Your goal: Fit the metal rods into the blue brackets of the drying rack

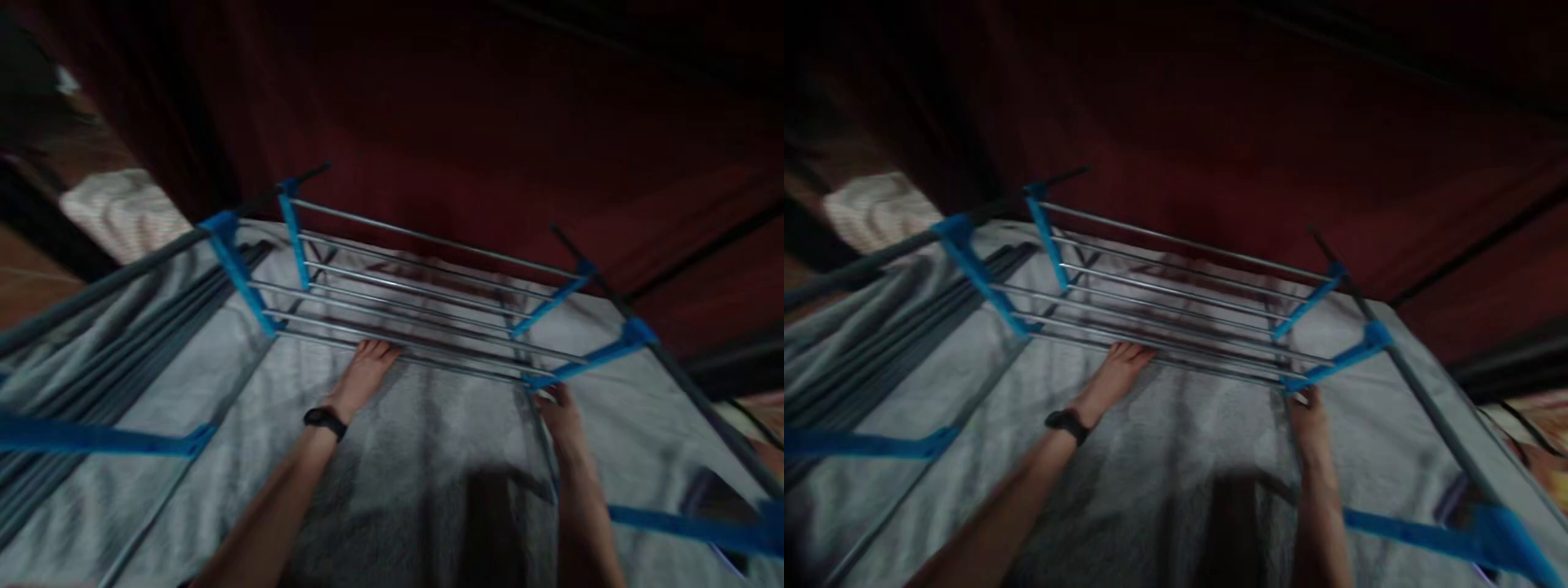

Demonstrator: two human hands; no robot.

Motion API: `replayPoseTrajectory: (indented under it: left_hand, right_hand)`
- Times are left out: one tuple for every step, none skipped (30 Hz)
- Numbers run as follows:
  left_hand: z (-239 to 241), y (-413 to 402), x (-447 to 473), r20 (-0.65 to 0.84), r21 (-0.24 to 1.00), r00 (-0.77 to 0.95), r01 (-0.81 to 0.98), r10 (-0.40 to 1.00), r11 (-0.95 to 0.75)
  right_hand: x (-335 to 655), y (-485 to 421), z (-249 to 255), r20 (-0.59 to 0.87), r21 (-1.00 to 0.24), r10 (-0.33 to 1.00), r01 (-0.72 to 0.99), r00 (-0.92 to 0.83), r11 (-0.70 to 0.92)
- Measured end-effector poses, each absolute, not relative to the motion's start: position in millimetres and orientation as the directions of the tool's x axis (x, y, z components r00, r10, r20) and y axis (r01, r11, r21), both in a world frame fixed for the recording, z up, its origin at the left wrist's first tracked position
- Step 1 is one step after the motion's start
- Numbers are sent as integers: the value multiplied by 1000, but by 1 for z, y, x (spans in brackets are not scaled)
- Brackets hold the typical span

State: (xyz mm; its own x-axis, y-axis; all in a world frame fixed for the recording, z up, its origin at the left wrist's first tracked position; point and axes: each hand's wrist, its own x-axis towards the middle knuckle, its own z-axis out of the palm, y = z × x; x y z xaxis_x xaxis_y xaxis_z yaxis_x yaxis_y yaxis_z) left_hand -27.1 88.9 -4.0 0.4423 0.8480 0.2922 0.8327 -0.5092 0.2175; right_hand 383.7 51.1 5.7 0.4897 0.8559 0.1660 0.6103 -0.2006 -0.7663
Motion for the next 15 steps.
replayPoseTrajectory:
  left_hand:
    - [-7,93,-29,293,224,436,834,851,-504]
    - [-11,98,-30,296,227,435,833,850,-505]
    - [-14,102,-31,297,224,450,824,842,-520]
    - [-16,106,-32,301,219,455,823,838,-525]
    - [-17,108,-33,305,217,456,821,836,-528]
    - [-18,110,-33,307,216,463,817,831,-535]
    - [-17,110,-34,309,216,468,813,828,-541]
    - [-17,109,-34,310,218,474,808,824,-547]
    - [-16,108,-35,309,219,480,804,821,-553]
    - [-15,107,-35,307,219,482,803,821,-554]
    - [-15,107,-35,304,219,480,805,823,-551]
    - [-15,107,-35,301,219,475,809,827,-545]
    - [-15,107,-35,297,219,471,813,830,-540]
    - [-15,108,-35,294,220,470,814,832,-537]
    - [-15,108,-35,290,224,472,812,833,-538]
  right_hand:
    - [377,52,11,152,-776,834,587,530,-232]
    - [373,53,14,141,-782,821,571,553,-251]
    - [370,55,16,127,-787,819,559,560,-260]
    - [369,56,17,107,-793,823,547,558,-268]
    - [368,57,17,98,-799,822,537,560,-271]
    - [369,57,16,97,-802,821,533,563,-270]
    - [369,56,14,97,-805,820,529,564,-269]
    - [370,55,13,98,-807,818,526,566,-267]
    - [370,55,11,98,-810,817,523,568,-267]
    - [370,54,10,94,-813,819,519,566,-265]
    - [370,54,10,89,-815,823,515,562,-264]
    - [370,54,10,85,-817,825,513,558,-263]
    - [370,54,10,84,-815,828,516,555,-264]
    - [369,54,11,86,-812,830,521,551,-262]
    - [369,54,12,90,-808,833,528,547,-260]
